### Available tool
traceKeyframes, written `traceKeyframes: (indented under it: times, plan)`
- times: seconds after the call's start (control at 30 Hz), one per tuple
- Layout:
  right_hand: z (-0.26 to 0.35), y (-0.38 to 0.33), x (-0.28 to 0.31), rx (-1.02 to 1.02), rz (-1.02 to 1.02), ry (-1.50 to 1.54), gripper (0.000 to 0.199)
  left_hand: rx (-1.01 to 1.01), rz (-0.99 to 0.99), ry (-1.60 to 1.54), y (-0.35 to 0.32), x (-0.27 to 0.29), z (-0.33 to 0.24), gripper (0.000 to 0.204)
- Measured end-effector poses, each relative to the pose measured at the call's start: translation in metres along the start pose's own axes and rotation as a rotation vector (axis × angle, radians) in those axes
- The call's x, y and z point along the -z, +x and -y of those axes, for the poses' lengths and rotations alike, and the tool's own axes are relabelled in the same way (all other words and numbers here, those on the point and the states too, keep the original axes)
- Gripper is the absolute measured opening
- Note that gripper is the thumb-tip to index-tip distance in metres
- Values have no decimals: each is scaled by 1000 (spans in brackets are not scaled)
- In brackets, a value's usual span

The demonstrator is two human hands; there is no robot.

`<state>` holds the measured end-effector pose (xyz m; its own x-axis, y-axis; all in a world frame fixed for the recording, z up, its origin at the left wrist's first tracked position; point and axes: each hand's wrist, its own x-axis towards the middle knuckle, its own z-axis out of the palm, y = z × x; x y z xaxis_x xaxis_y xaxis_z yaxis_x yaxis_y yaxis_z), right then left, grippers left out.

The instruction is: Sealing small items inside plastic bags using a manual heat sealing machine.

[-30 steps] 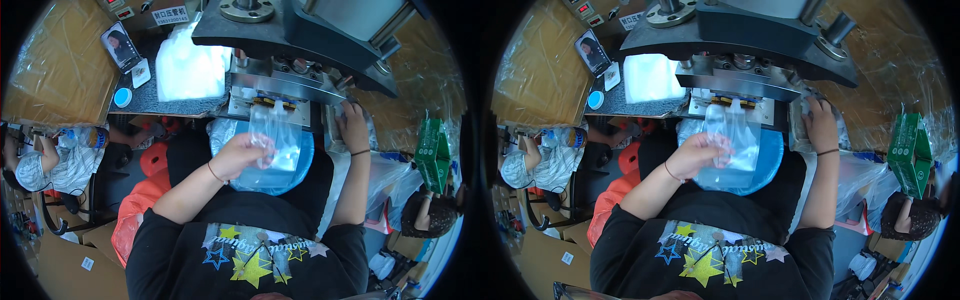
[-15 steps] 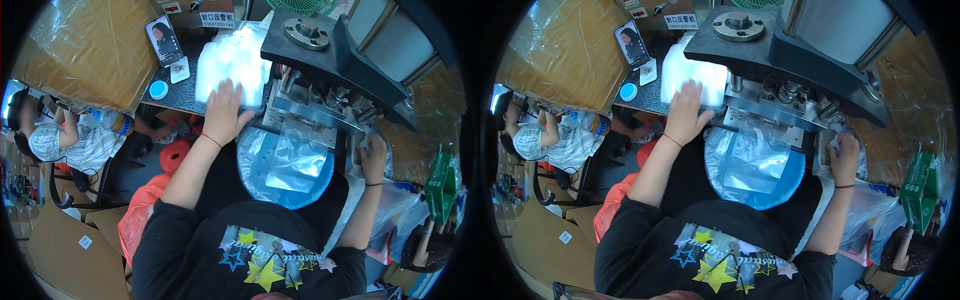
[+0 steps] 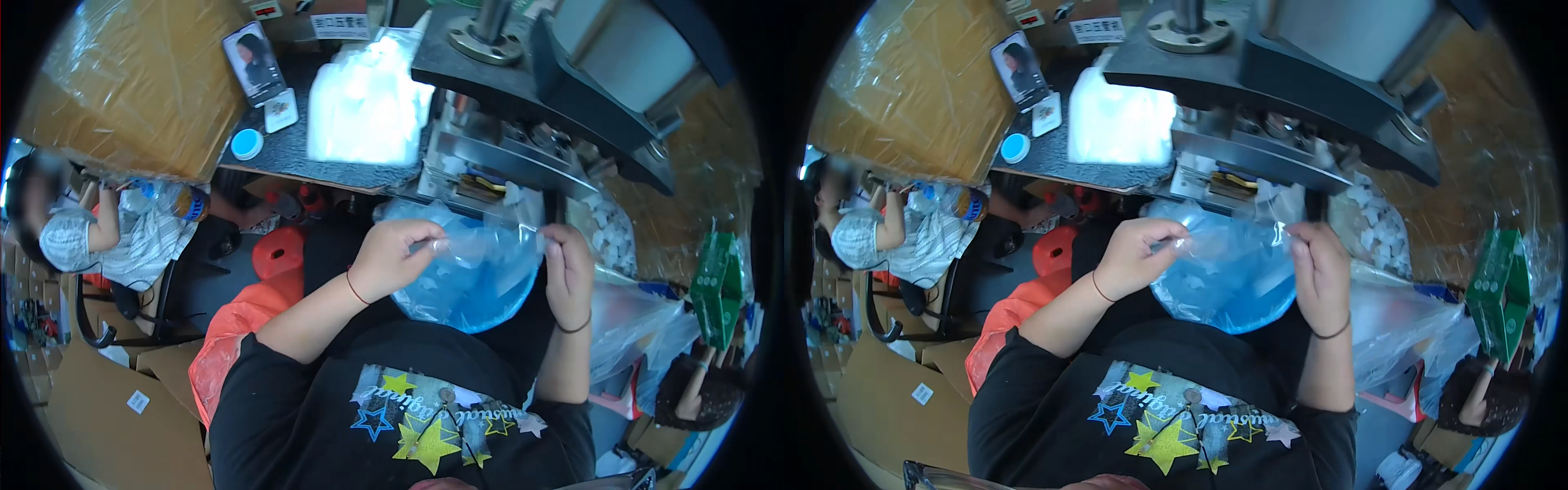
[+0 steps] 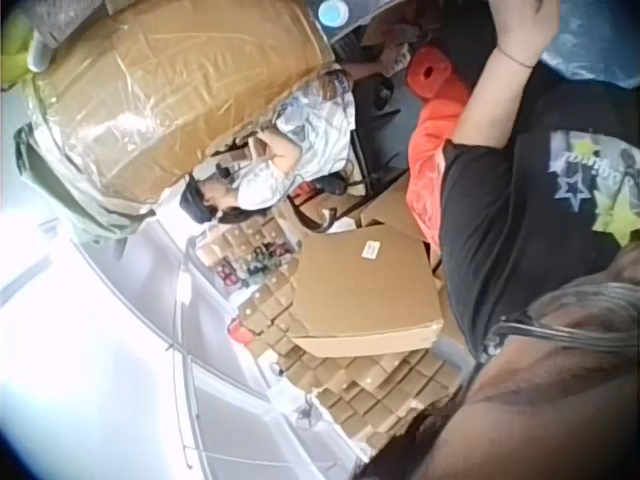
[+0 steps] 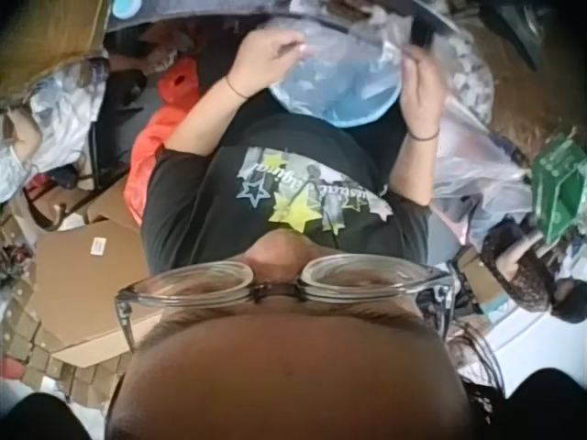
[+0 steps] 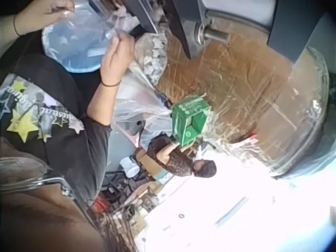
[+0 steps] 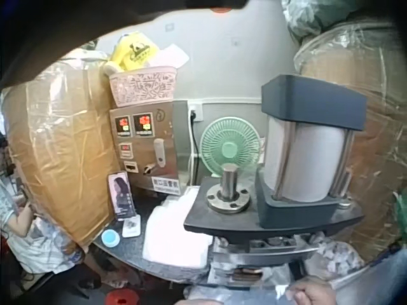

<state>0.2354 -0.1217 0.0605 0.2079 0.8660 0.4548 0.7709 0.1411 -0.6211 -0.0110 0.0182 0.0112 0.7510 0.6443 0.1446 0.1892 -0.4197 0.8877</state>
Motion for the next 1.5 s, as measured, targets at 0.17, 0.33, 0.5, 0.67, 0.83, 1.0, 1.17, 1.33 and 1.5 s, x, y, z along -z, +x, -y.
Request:
traceKeyframes:
  times: [0.17,0.33,0.5,0.67,0.83,1.0,1.17,1.33,1.5]
  plan:
    - [19,30,-15,77,29,115,13,101,149,-424,-9,-42,-1,21]
    - [-5,21,13,180,265,10,11,385,338,-891,-12,-50,-9,27]
    - [9,11,15,-167,13,242,16,308,307,-866,-14,-71,2,22]
    - [-4,17,22,8,295,3,20,400,371,-962,-13,-69,-1,20]
    - [-12,14,29,8,476,88,24,528,495,-975,-11,-68,-7,19]
    - [-75,2,61,-300,112,-701,27,560,441,-988,-7,-64,9,26]
    - [-123,-5,57,-325,181,-631,27,543,247,-984,26,-46,21,27]
    - [-148,-29,52,-186,3,-659,23,403,130,-1038,43,-55,34,35]
    - [-127,-26,57,-323,-1,-532,24,-263,-654,372,47,19,43,62]
